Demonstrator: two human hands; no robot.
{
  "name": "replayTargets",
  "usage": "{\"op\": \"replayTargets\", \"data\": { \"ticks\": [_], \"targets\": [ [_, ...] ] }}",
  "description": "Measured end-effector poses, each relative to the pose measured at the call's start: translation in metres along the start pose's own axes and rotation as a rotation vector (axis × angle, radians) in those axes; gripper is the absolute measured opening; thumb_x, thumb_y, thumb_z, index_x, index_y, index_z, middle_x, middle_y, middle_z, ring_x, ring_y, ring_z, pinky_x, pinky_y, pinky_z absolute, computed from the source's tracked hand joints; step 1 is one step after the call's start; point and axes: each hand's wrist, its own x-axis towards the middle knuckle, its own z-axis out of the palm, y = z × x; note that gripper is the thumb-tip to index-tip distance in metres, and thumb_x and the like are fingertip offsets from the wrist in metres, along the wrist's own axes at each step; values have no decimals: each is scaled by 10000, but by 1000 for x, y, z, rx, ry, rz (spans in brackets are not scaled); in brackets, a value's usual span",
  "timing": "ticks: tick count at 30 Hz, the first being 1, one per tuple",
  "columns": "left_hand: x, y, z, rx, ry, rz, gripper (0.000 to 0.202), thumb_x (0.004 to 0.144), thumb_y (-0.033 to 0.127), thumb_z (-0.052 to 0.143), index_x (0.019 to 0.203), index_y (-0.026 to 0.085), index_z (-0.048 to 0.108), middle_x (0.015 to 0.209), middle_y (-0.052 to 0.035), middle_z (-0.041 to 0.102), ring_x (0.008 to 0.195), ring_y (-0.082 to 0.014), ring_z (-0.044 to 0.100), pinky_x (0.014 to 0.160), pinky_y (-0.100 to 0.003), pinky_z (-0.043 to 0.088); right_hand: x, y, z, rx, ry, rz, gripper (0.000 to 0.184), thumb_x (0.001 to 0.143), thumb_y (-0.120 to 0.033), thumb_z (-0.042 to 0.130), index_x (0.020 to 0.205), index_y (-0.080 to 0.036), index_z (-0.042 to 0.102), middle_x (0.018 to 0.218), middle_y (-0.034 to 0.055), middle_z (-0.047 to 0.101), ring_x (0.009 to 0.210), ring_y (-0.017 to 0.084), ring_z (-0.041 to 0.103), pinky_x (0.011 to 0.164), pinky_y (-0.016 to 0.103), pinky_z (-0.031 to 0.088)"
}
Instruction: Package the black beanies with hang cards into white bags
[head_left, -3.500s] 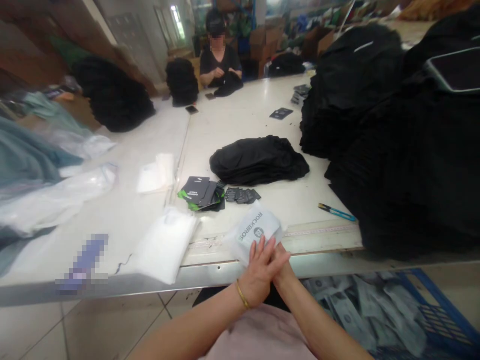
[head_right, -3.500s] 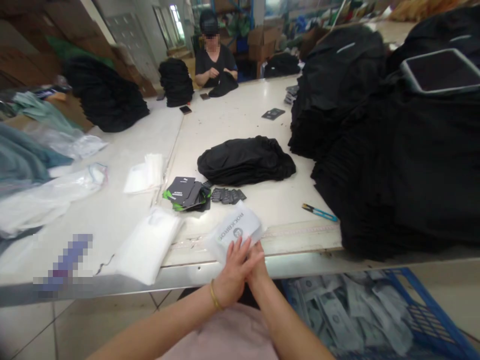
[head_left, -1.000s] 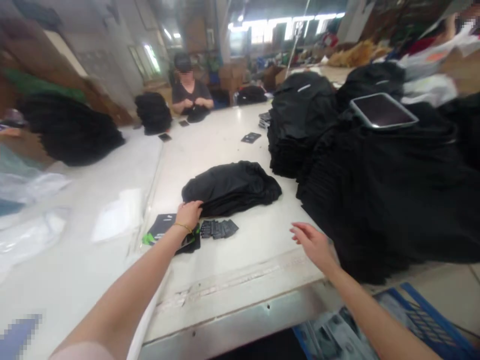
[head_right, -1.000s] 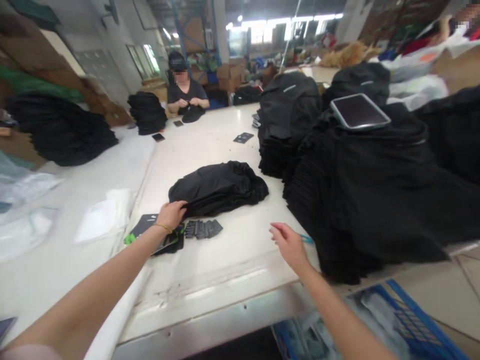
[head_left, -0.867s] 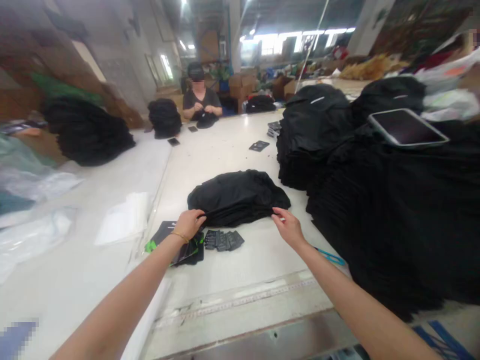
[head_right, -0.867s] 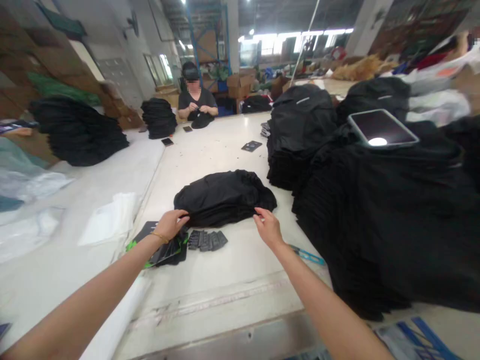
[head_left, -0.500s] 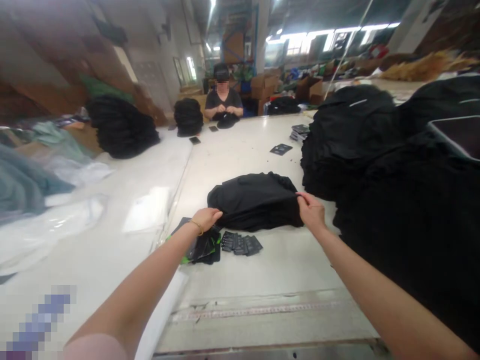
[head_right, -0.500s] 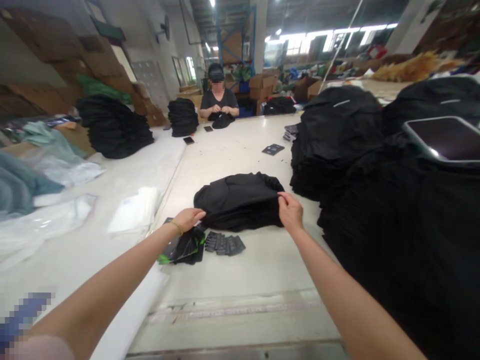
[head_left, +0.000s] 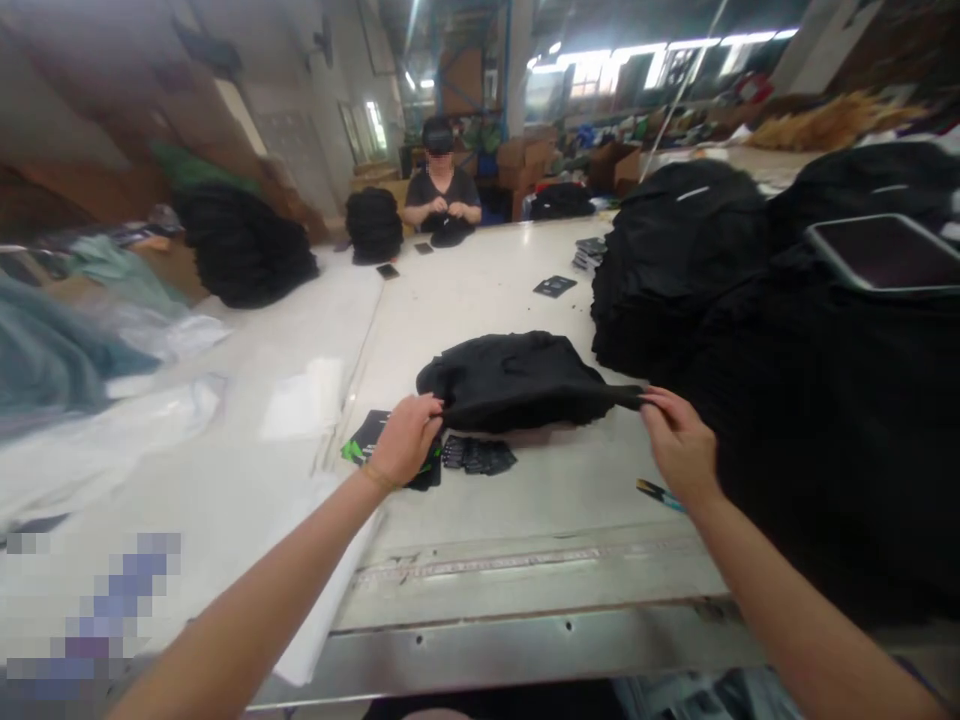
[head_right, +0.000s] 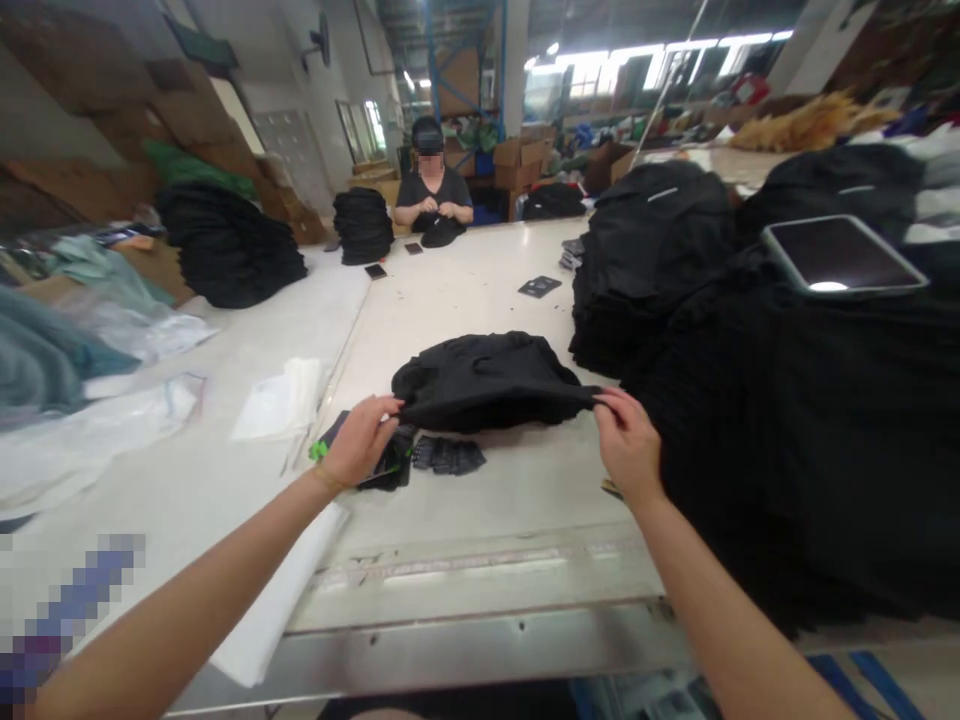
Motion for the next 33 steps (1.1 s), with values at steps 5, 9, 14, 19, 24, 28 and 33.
{"op": "replayTargets", "data": {
  "ticks": [5,9,14,19,24,28,33],
  "targets": [
    [-129,61,-18,-169,-127,49,170,850,180,429,994,217,511,989,-43,620,1002,-174,555,939,-376,428,-111,-22,-82,-78,3,139,203,778,-351,510,870,-215,630,1064,63,616,1022,243,551,953,431,372],
    [-205,86,-11,-247,-323,-239,151,865,253,404,921,235,543,815,-6,643,735,-145,615,677,-260,511,-168,-8,-93,-226,-62,400,312,737,-450,514,892,-201,619,857,60,637,848,250,592,823,419,439],
    [-201,82,9,-232,-276,-595,254,909,329,293,921,218,520,857,-20,645,821,-156,610,739,-263,470,-154,26,-36,-360,-168,192,345,807,-412,425,1007,-169,567,971,110,638,893,241,590,794,377,455],
    [-186,58,30,41,-540,-668,299,912,374,276,908,215,530,750,-40,658,753,-194,633,668,-276,432,-136,61,12,-495,-343,2,337,831,-327,384,1014,-122,579,928,169,658,820,276,613,705,410,486],
    [-174,46,21,56,-516,-607,328,898,407,300,872,201,554,784,-52,656,760,-203,618,676,-292,424,-166,25,-5,-472,-281,-216,435,812,-305,475,1195,-98,482,1121,203,580,1068,307,516,875,481,420],
    [-123,69,32,-337,-452,-390,273,880,344,354,955,204,576,869,-22,659,817,-160,590,749,-262,429,-236,-51,2,-153,-760,-617,444,788,-236,531,1228,-219,476,1204,96,576,1169,265,459,977,471,358],
    [-80,99,76,-536,-738,-116,267,863,301,384,948,227,626,841,4,683,827,-158,581,792,-258,415,-288,-77,25,-35,-901,-414,371,749,-142,540,1114,-191,582,1170,119,603,1111,310,510,943,551,363]
  ]
}}
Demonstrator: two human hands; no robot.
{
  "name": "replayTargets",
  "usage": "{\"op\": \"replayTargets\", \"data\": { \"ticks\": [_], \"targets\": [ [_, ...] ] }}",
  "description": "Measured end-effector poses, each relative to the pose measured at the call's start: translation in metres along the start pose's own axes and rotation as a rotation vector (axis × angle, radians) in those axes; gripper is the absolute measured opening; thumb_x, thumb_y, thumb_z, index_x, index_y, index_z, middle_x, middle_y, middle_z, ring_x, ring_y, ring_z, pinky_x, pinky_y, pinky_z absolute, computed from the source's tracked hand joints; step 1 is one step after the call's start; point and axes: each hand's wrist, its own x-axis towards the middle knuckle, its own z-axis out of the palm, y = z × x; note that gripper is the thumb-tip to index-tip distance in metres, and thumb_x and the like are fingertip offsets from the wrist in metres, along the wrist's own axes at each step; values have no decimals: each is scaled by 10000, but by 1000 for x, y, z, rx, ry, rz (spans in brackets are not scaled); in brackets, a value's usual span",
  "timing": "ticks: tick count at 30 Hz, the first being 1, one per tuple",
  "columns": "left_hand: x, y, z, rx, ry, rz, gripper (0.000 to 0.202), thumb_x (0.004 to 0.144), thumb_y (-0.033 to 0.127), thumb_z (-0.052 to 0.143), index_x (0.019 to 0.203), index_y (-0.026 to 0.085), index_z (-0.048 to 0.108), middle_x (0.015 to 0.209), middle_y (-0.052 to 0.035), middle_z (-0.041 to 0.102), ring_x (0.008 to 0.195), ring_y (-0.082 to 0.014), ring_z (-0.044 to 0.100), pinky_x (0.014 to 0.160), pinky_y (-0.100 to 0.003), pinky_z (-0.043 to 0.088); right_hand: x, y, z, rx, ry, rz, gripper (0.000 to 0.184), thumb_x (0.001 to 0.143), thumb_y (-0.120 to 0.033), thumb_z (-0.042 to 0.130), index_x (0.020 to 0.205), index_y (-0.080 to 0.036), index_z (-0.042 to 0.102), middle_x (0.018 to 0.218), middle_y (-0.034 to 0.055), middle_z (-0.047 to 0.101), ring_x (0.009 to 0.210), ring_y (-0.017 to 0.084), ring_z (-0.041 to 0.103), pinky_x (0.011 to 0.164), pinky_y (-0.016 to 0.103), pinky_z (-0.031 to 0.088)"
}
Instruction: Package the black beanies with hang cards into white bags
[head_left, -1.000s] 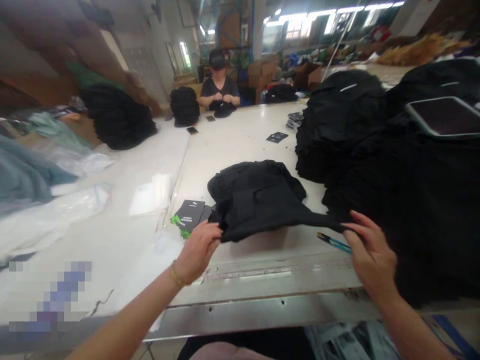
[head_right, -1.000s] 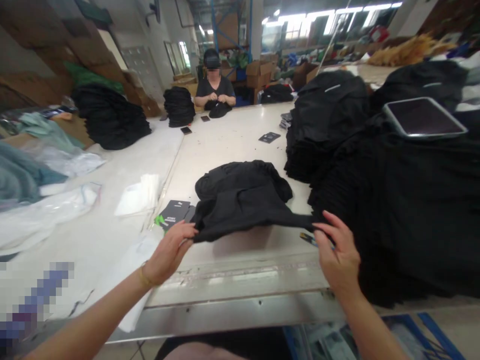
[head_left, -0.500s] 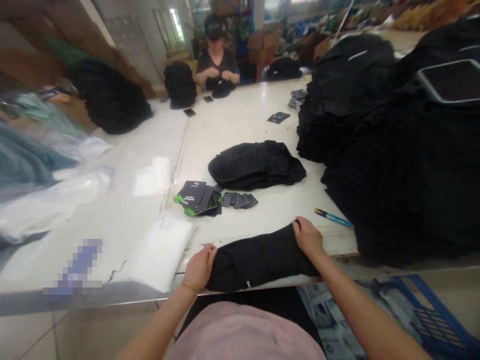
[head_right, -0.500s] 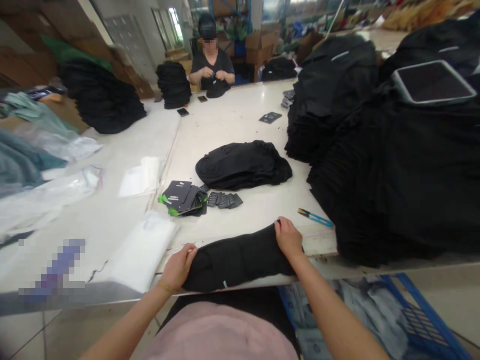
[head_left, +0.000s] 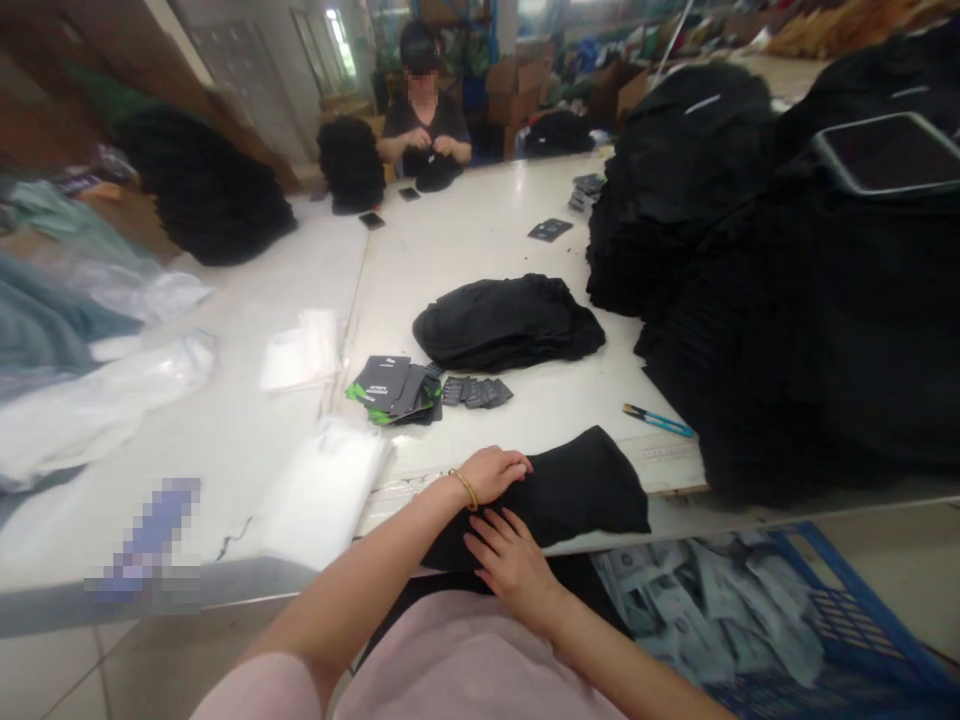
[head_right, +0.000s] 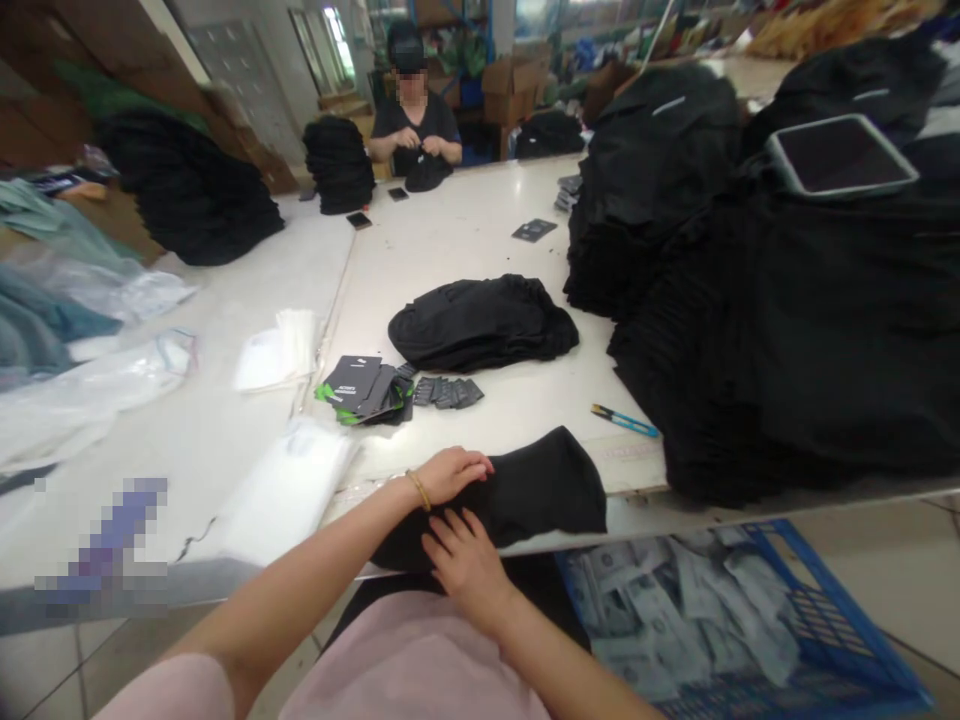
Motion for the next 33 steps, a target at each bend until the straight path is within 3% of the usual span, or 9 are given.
{"op": "replayTargets", "data": {
  "ticks": [2,9,12,15,18,21,24,28,33],
  "targets": [
    [1,-6,6,37,-26,-22,292,875,328,364,955,230,627,849,0,686,836,-169,574,814,-275,401,-6,8,-5,239,79,127,320,757,-129,498,1033,-225,627,1092,79,650,1059,270,552,954,523,366],
    [-36,-21,21,69,75,-42,425,910,392,215,876,192,589,811,-30,627,774,-172,550,753,-287,393,-8,47,-52,1306,699,1067,247,648,-321,644,838,-163,633,798,63,700,837,255,641,730,397,526],
    [-37,-14,38,145,219,-192,320,814,471,449,871,181,573,725,-21,598,721,-191,544,727,-316,403,-13,53,-59,1305,634,1160,325,628,-360,672,872,-152,621,846,90,689,828,260,644,695,390,535],
    [-30,-3,48,210,411,-158,409,739,343,573,1107,178,503,999,-77,599,950,-242,519,845,-382,384,-31,49,-61,815,656,1070,415,692,-404,623,1037,-182,567,1043,116,639,961,279,601,785,445,507],
    [-16,5,42,256,279,152,590,680,130,544,1244,257,425,1307,-54,453,1211,-246,353,994,-408,273,-50,46,-59,241,475,621,555,690,-347,643,1206,-214,488,1318,121,461,1228,310,391,987,528,342],
    [4,3,25,188,74,191,584,653,126,538,1216,264,471,1201,-29,564,1152,-239,430,985,-391,294,-56,52,-59,108,229,367,489,712,-289,623,1188,-238,525,1321,92,473,1268,300,338,1023,539,284],
    [18,-6,9,-8,2,41,334,817,298,401,1098,234,570,1008,-16,661,965,-195,557,902,-332,384,-46,63,-66,375,303,615,333,743,-333,584,1057,-226,602,1134,84,621,1101,280,525,936,482,405],
    [26,-13,10,-85,15,-95,493,888,453,213,945,202,634,936,-38,676,868,-184,598,803,-291,432,-22,70,-78,1101,519,1188,322,734,-440,559,902,-173,621,823,86,697,707,234,645,568,362,520],
    [38,-3,33,196,209,-378,488,779,587,423,915,160,616,892,-127,668,887,-285,591,814,-392,407,-8,65,-75,1248,583,1241,401,657,-446,656,958,-187,604,754,40,693,615,185,622,432,258,456]
  ]
}}
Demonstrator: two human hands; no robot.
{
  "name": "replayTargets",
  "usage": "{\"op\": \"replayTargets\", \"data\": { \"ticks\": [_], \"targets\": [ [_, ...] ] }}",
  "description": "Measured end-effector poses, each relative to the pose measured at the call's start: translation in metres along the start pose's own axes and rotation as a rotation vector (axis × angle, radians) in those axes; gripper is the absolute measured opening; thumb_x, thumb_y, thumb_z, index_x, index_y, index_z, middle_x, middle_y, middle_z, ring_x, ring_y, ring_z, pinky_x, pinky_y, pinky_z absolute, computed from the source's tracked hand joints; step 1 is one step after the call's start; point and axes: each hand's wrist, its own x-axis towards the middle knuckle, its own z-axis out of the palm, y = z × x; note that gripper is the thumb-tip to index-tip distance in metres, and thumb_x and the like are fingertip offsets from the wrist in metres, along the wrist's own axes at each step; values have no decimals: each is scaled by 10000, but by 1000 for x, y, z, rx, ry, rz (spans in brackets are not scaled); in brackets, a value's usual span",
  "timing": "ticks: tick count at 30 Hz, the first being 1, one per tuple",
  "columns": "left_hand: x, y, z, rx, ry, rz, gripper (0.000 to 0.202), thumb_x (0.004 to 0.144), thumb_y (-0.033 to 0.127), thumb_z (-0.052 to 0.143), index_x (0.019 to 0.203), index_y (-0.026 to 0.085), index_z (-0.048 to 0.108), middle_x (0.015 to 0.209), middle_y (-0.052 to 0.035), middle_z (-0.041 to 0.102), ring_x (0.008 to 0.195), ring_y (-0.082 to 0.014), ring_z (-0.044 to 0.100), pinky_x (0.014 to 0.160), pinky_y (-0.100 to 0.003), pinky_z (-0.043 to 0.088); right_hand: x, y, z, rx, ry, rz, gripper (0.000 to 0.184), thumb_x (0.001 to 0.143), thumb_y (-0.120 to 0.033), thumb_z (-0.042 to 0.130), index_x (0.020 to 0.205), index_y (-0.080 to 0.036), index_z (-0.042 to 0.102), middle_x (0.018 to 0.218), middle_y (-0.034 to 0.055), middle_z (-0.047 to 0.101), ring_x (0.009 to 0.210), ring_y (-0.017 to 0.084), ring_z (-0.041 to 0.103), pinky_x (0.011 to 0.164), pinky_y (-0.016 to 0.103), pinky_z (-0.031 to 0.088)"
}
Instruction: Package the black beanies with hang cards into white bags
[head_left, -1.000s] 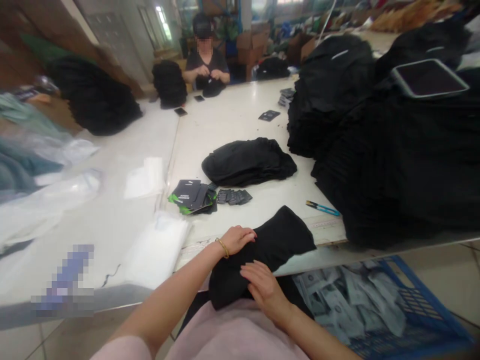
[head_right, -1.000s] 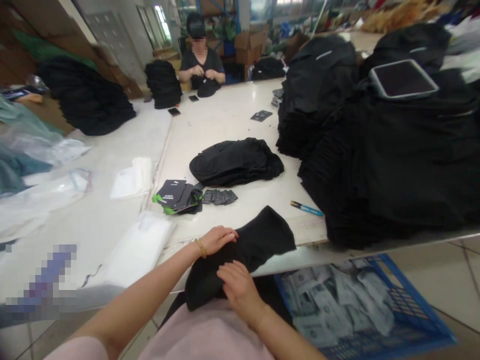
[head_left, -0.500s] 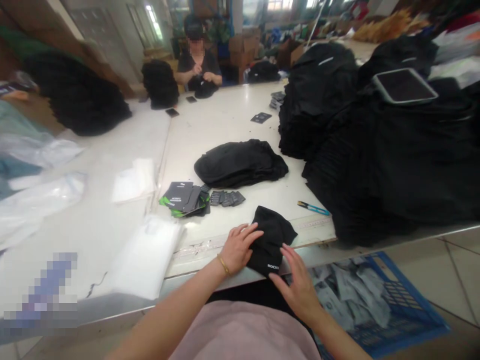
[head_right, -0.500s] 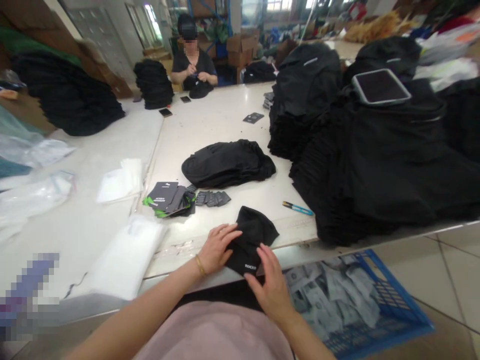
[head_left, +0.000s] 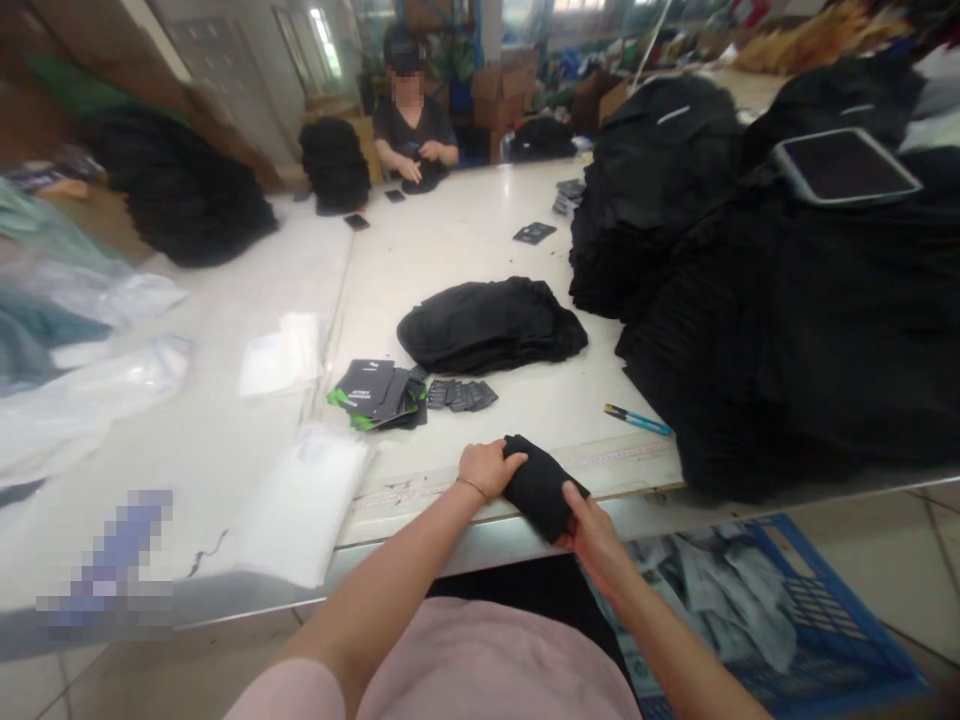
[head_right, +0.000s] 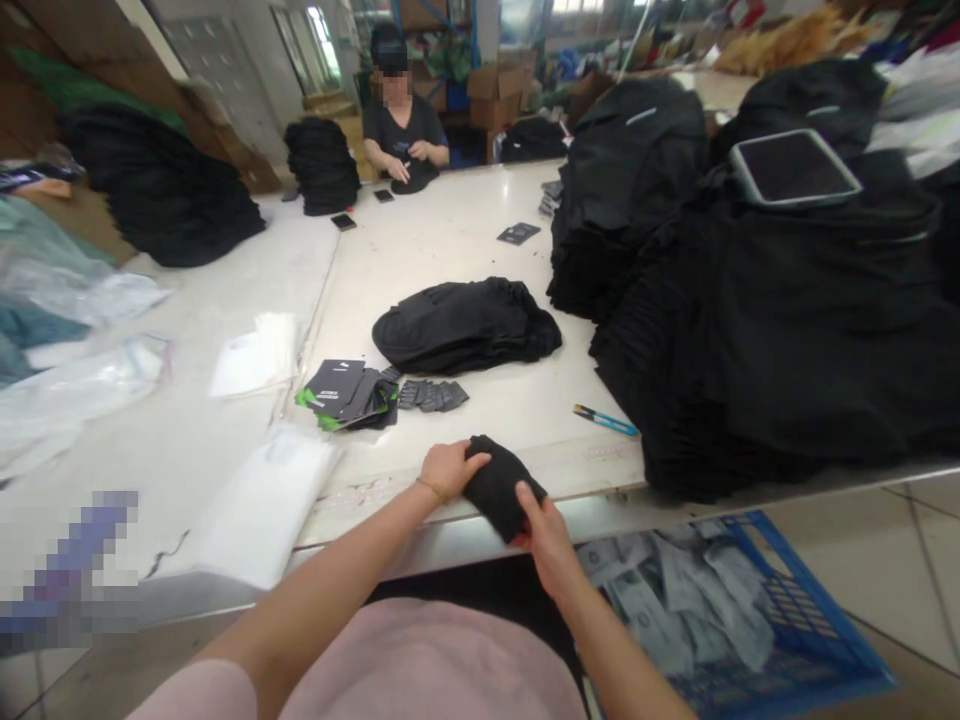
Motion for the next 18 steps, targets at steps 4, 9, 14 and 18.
{"op": "replayTargets", "data": {
  "ticks": [4,9,14,18],
  "targets": [
    [-12,7,8,-321,225,-153,473,732,518,559,1053,174,522,1021,-117,625,984,-260,562,860,-392,402,-2,6,4,6,75,-54,461,559,-326,752,965,-174,595,699,12,686,571,186,610,381,244,431],
    [-52,8,22,-1290,283,-364,580,690,373,645,1180,173,408,1175,-135,546,1008,-218,566,784,-335,476,-16,25,26,303,19,58,385,582,-255,742,937,-185,613,778,8,705,650,180,640,473,260,494],
    [-69,5,14,-1572,359,-315,501,527,208,743,989,156,557,992,-83,651,899,-219,608,836,-364,474,-25,29,33,177,-173,108,349,625,-330,725,925,-188,617,788,23,702,626,180,635,487,281,510],
    [-82,0,-7,-1708,126,-212,504,541,201,735,1016,142,577,952,-103,665,851,-243,625,818,-414,481,-15,10,25,50,-152,34,404,610,-455,706,930,-222,629,911,45,705,801,213,653,609,305,537]
  ]
}}
